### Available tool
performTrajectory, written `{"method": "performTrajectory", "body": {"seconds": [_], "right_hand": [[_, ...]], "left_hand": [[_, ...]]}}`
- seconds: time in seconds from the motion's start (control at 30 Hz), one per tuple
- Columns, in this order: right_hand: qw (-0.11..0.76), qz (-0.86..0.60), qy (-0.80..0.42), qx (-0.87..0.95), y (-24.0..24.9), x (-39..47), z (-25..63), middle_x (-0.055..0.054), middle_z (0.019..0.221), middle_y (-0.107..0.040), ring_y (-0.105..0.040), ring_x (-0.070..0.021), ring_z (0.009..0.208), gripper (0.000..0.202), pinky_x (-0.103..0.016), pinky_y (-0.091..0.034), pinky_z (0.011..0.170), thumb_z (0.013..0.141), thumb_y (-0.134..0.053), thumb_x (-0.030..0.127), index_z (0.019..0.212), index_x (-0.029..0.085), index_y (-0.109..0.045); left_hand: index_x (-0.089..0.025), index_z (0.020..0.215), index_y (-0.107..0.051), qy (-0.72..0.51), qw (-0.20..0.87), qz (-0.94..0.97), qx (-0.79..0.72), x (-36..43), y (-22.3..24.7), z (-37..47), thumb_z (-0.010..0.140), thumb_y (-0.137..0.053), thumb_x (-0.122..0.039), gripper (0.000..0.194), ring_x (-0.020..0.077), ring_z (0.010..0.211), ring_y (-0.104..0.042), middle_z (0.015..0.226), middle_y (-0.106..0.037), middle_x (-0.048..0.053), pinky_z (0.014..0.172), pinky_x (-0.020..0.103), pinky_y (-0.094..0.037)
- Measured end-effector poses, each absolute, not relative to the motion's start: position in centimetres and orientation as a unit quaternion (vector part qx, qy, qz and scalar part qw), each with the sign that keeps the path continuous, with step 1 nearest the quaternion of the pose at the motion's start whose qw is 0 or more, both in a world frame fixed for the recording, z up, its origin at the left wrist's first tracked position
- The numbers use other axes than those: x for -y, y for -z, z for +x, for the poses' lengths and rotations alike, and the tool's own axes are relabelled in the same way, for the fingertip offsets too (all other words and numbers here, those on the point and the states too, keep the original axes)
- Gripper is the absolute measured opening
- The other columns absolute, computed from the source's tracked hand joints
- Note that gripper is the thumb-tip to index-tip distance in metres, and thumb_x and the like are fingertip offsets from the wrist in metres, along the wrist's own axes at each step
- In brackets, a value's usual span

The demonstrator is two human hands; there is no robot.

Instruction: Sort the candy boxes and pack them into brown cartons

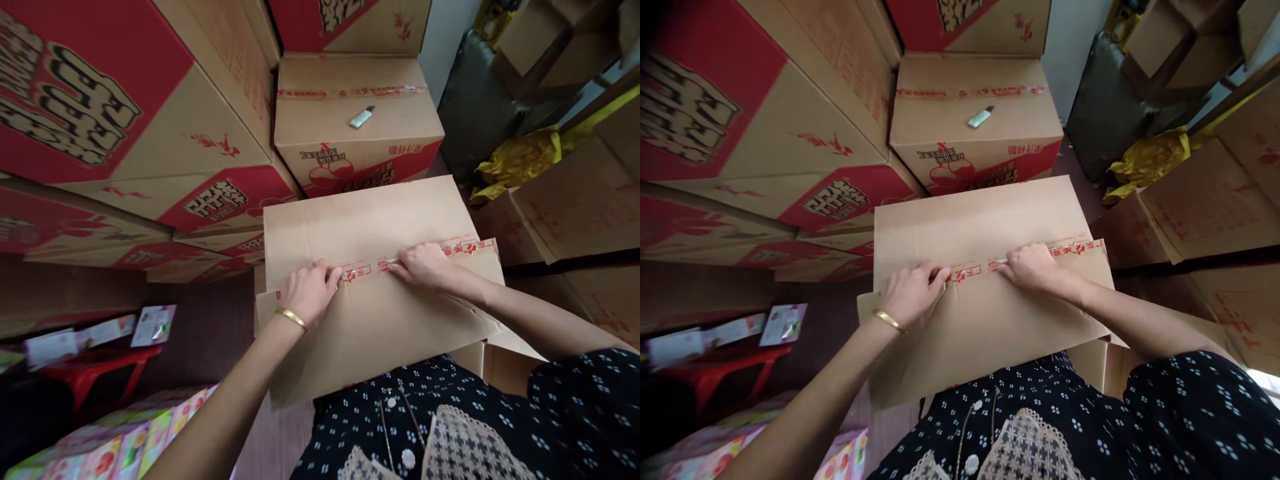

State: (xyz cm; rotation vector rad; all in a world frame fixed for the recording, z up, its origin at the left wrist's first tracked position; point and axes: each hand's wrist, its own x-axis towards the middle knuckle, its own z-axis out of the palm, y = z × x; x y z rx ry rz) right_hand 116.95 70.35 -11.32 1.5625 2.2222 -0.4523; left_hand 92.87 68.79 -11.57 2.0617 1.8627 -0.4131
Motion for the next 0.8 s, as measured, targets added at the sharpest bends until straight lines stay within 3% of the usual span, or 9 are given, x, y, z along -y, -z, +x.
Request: {"method": "performTrajectory", "body": {"seconds": [0.13,0.3,0.5,0.8], "right_hand": [[0.157,0.579,0.146,-0.787,12.2,-70.1,116.6,-0.018,0.098,-0.075,-0.07,-0.0275,0.083,0.052,-0.032,-0.039,0.063,0.103,-0.045,0.057,0.105,0.013,-0.073],[0.136,0.598,0.145,-0.776,12.6,-69.7,116.9,-0.014,0.097,-0.076,-0.069,-0.024,0.08,0.054,-0.03,-0.029,0.059,0.104,-0.041,0.061,0.102,0.016,-0.073],[0.094,0.561,0.128,-0.812,12.5,-68.3,118.1,-0.01,0.094,-0.075,-0.064,-0.0187,0.078,0.043,-0.03,-0.02,0.059,0.107,-0.041,0.048,0.099,0.017,-0.07],[0.056,0.535,0.1,-0.837,11.5,-66.9,118.2,-0.011,0.088,-0.073,-0.063,-0.0197,0.081,0.035,-0.031,-0.028,0.064,0.105,-0.049,0.04,0.09,0.016,-0.069]], "left_hand": [[-0.015,0.104,-0.077,0.166,0.183,0.719,-0.649,-68.7,11.2,94.6,0.098,-0.026,-0.05,0.062,0.0382,0.101,-0.07,0.106,-0.076,0.02,0.084,0.045,-0.051],[-0.015,0.105,-0.077,0.133,0.158,0.712,-0.671,-68.2,11.6,95.0,0.097,-0.028,-0.053,0.062,0.0388,0.102,-0.071,0.105,-0.076,0.019,0.083,0.046,-0.05],[-0.02,0.105,-0.076,0.114,0.115,0.732,-0.661,-66.4,11.4,94.3,0.1,-0.03,-0.047,0.054,0.0328,0.095,-0.071,0.098,-0.077,0.014,0.077,0.038,-0.047],[-0.018,0.091,-0.073,0.086,0.087,0.765,-0.633,-65.1,10.9,93.3,0.104,-0.026,-0.045,0.055,0.0279,0.088,-0.069,0.093,-0.076,0.012,0.075,0.035,-0.044]]}}
